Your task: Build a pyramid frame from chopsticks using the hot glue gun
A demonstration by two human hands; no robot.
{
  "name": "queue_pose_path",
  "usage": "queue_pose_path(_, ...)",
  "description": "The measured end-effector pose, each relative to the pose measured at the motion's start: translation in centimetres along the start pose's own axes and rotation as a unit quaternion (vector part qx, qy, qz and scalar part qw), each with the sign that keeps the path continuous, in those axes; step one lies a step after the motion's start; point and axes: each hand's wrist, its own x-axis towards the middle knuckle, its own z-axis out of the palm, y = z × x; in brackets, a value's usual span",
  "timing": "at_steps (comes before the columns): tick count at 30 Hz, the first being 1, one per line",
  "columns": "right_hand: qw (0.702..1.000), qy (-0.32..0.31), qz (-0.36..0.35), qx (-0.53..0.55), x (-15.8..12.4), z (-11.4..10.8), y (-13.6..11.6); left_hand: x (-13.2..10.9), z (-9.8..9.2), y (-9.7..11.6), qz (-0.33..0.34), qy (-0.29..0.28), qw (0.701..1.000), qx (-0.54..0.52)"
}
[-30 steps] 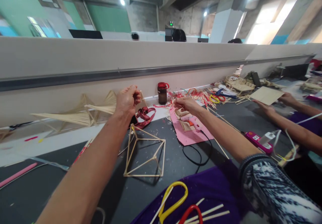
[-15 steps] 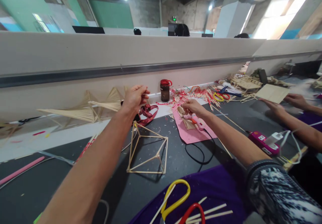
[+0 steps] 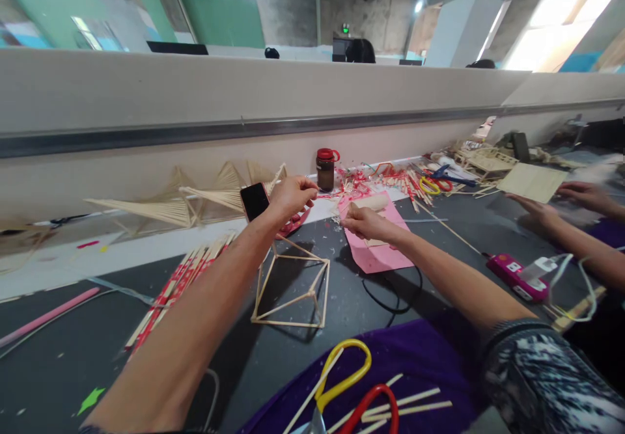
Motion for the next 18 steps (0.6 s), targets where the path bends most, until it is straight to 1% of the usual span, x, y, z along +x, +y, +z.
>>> queue_pose_path(2,0.999,-0.041,-0.019,-0.001,-0.8,0.3,-0.2,0.1,0.0,-0.1,0.001,0.005,1.000,0.016)
queue_pose_path(4,0.997,-0.067,-0.044,0.013,-1.4,0.6,-0.6,0.2,-0.1,-0.1,0.004,0.011,1.000,0.027)
queue_pose_path(5,0.995,-0.071,-0.066,0.022,-1.6,0.7,-0.8,0.3,-0.1,0.0,0.007,0.013,0.999,0.031)
queue_pose_path(7,0.988,-0.070,-0.133,0.020,-2.1,0.9,-1.7,0.3,-0.1,0.4,0.013,0.020,0.999,0.034)
queue_pose_path(9,0.973,-0.058,-0.221,-0.039,-2.6,1.3,-2.9,0.3,-0.1,0.9,0.021,0.026,0.999,0.031)
queue_pose_path(11,0.943,-0.044,-0.293,-0.154,-3.0,1.9,-4.2,0.4,-0.1,1.4,0.028,0.031,0.999,0.027)
queue_pose_path(12,0.923,-0.042,-0.314,-0.218,-3.2,2.3,-4.8,0.4,-0.1,1.6,0.032,0.034,0.999,0.025)
queue_pose_path(14,0.887,-0.043,-0.327,-0.322,-3.2,2.9,-5.7,0.6,-0.1,2.0,0.041,0.043,0.998,0.018)
queue_pose_path(15,0.877,-0.046,-0.325,-0.352,-3.1,3.1,-6.0,0.6,-0.2,2.2,0.046,0.049,0.998,0.014)
queue_pose_path(16,0.874,-0.045,-0.321,-0.361,-2.9,3.0,-6.1,0.7,-0.3,2.2,0.051,0.054,0.997,0.011)
queue_pose_path(17,0.881,-0.034,-0.319,-0.348,-2.5,2.8,-6.1,0.7,-0.5,2.3,0.056,0.059,0.997,0.007)
queue_pose_path(18,0.894,-0.017,-0.315,-0.319,-2.1,2.3,-6.1,0.7,-0.7,2.3,0.061,0.063,0.996,0.003)
